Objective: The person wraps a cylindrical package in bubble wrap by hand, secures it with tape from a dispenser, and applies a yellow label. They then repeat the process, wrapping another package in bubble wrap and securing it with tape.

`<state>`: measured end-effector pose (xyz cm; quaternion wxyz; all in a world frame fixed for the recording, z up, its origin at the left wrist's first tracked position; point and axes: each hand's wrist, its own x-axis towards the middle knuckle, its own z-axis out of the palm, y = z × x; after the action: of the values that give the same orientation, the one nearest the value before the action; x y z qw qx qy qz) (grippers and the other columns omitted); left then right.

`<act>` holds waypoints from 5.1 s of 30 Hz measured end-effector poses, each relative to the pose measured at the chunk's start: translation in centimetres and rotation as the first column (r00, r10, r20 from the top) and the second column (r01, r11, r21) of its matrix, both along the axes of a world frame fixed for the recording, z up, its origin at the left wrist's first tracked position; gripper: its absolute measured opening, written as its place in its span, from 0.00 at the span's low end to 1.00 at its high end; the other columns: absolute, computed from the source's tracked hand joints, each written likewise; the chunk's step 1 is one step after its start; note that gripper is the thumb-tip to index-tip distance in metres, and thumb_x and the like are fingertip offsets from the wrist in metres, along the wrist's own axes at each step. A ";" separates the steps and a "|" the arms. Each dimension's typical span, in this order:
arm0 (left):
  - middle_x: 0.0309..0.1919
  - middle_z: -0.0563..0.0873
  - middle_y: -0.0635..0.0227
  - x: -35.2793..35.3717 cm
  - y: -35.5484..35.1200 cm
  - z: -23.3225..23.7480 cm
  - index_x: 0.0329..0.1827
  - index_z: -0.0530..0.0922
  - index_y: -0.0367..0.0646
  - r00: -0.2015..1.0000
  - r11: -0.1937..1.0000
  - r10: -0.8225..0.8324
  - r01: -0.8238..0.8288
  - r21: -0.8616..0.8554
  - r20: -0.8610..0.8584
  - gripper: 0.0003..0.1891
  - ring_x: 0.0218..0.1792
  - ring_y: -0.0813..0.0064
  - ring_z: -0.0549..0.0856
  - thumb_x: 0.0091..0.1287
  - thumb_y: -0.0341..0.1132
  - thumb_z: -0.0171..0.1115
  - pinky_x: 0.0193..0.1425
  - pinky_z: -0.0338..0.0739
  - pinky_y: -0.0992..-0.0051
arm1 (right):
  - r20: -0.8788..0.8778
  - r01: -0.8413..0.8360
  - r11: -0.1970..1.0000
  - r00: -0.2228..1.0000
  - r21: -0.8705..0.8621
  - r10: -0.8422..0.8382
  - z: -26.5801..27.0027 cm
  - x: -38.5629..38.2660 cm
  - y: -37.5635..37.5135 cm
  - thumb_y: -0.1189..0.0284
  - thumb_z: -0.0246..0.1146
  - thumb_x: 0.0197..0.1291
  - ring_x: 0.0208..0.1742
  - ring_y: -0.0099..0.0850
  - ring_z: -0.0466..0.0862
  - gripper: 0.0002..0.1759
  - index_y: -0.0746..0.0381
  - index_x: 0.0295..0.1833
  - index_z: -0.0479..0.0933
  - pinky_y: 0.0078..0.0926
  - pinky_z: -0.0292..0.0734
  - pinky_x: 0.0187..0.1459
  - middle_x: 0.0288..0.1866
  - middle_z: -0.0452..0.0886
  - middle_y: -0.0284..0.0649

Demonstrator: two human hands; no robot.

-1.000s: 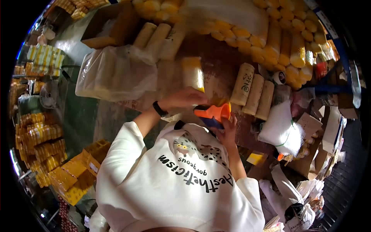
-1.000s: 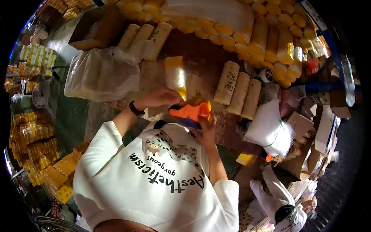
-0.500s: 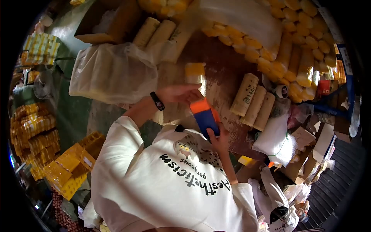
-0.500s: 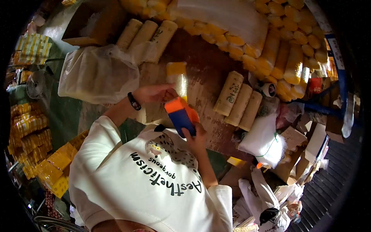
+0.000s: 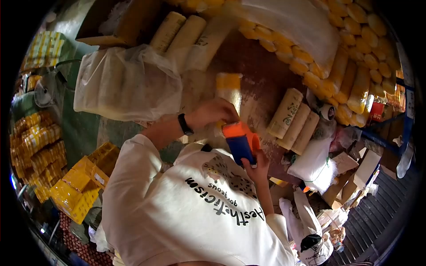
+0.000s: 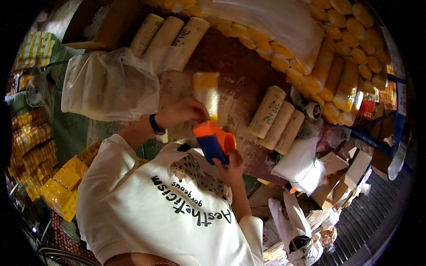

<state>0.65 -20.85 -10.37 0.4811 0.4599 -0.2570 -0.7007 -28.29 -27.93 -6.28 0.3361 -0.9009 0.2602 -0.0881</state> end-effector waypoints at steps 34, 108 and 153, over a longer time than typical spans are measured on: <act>0.61 0.75 0.59 7.6 -11.1 -13.6 0.58 0.78 0.48 0.296 0.970 0.202 -0.190 -0.150 0.933 0.17 0.56 0.55 0.76 0.70 0.44 0.55 0.60 0.72 0.58 | -0.357 0.531 0.582 0.847 0.616 -0.394 -2.4 7.6 0.9 0.54 0.61 0.64 0.34 0.30 0.76 0.24 0.67 0.46 0.72 0.28 0.72 0.38 0.33 0.79 0.42; 0.47 0.80 0.65 -9.1 4.4 -1.4 0.45 0.78 0.44 0.006 0.575 0.818 0.031 -0.817 0.576 0.19 0.55 0.61 0.76 0.52 0.34 0.73 0.62 0.70 0.60 | -0.301 0.407 0.260 0.881 0.876 -0.366 12.3 5.1 -3.7 0.53 0.66 0.59 0.43 0.29 0.82 0.29 0.65 0.55 0.75 0.27 0.79 0.43 0.44 0.82 0.40; 0.46 0.85 0.65 -5.6 -0.9 -1.3 0.47 0.80 0.42 0.591 0.709 0.702 -0.535 -0.459 0.396 0.14 0.46 0.60 0.79 0.72 0.38 0.47 0.53 0.72 0.65 | -0.010 0.445 0.751 0.863 0.488 -0.505 -3.8 0.5 7.7 0.50 0.63 0.60 0.32 0.33 0.82 0.28 0.69 0.45 0.74 0.29 0.75 0.36 0.32 0.82 0.46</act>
<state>-4.92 -21.76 -11.63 0.6644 0.6231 -0.3040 -0.2789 -27.77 -20.25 -10.10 0.5277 -0.6874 0.4729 -0.1592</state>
